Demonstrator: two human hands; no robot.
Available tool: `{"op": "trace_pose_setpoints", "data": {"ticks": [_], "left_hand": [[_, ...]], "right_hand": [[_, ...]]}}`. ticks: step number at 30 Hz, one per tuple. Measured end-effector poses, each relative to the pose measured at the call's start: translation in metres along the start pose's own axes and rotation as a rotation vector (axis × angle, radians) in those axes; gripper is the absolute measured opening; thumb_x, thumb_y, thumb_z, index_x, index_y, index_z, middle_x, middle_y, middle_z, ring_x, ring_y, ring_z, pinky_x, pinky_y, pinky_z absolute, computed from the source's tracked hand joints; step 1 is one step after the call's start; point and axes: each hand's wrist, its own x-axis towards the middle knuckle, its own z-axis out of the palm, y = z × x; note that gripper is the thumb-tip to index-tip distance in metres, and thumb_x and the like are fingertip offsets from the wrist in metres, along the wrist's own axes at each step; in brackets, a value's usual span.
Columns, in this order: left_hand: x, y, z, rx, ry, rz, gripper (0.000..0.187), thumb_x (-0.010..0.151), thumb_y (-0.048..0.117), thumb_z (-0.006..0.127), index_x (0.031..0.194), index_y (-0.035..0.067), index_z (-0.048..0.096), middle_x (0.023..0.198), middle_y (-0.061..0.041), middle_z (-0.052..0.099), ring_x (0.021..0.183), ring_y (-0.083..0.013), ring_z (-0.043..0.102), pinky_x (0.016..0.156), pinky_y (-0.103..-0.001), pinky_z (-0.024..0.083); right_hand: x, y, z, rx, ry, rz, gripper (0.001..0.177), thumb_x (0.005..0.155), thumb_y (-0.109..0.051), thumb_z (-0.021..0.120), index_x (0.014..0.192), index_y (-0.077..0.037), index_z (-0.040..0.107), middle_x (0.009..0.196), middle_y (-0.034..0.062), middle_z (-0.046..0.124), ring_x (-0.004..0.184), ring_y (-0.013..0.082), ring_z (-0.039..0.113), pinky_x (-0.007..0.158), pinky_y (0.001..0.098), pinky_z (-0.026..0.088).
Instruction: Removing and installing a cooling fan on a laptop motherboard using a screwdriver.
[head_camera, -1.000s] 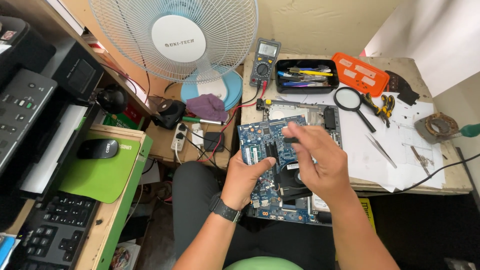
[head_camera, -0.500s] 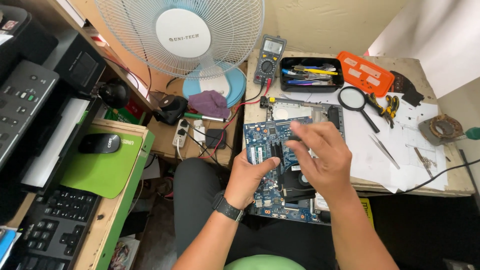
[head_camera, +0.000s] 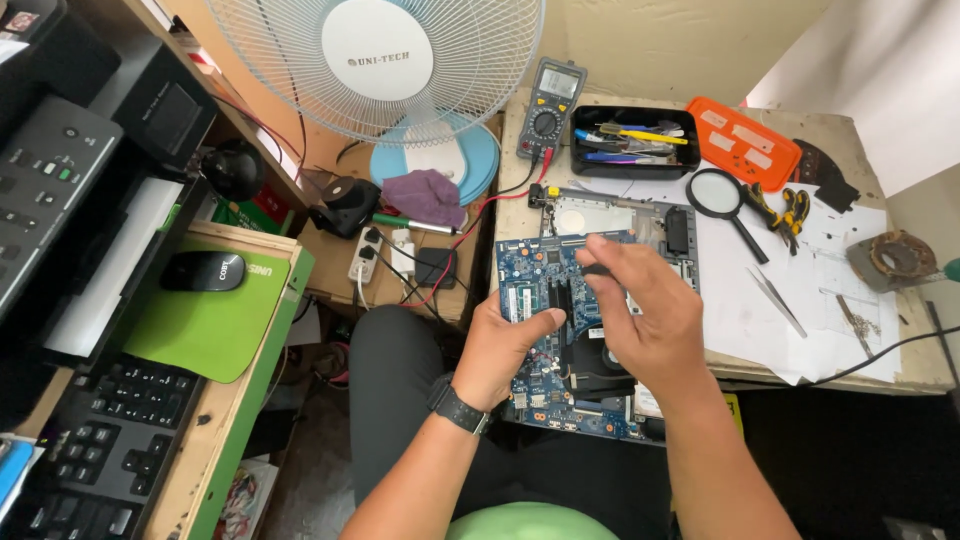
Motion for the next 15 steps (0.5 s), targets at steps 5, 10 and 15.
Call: {"op": "trace_pose_setpoints", "data": {"ticks": [5,10,15], "left_hand": [[-0.002,0.004,-0.001,0.004,0.002,-0.012,0.037,0.082,0.003,0.093,0.114,-0.005,0.078,0.101,-0.017,0.08,0.103,-0.022,0.071,0.094,-0.045,0.058],[-0.001,0.0,-0.001,-0.004,-0.016,-0.004,0.038,0.084,0.003,0.092,0.117,-0.006,0.077,0.104,-0.019,0.08,0.107,-0.0229,0.07,0.095,-0.047,0.057],[0.0,0.006,0.0,-0.002,0.009,-0.022,0.035,0.082,0.003,0.093,0.112,-0.005,0.078,0.1,-0.016,0.079,0.103,-0.0216,0.07,0.094,-0.045,0.057]], "right_hand": [[0.001,-0.001,-0.001,-0.002,0.005,0.019,0.048,0.097,0.013,0.074,0.143,0.002,0.071,0.116,0.0237,0.079,0.1,0.0373,0.079,0.081,0.0466,0.068],[-0.002,-0.001,0.003,-0.024,0.018,0.02,0.048,0.096,0.015,0.074,0.143,0.004,0.069,0.116,0.0255,0.08,0.098,0.04,0.08,0.079,0.0493,0.07],[-0.009,0.001,0.001,-0.017,0.062,0.012,0.053,0.094,0.013,0.078,0.145,0.007,0.065,0.115,0.0271,0.079,0.099,0.0402,0.08,0.08,0.0481,0.07]]}}
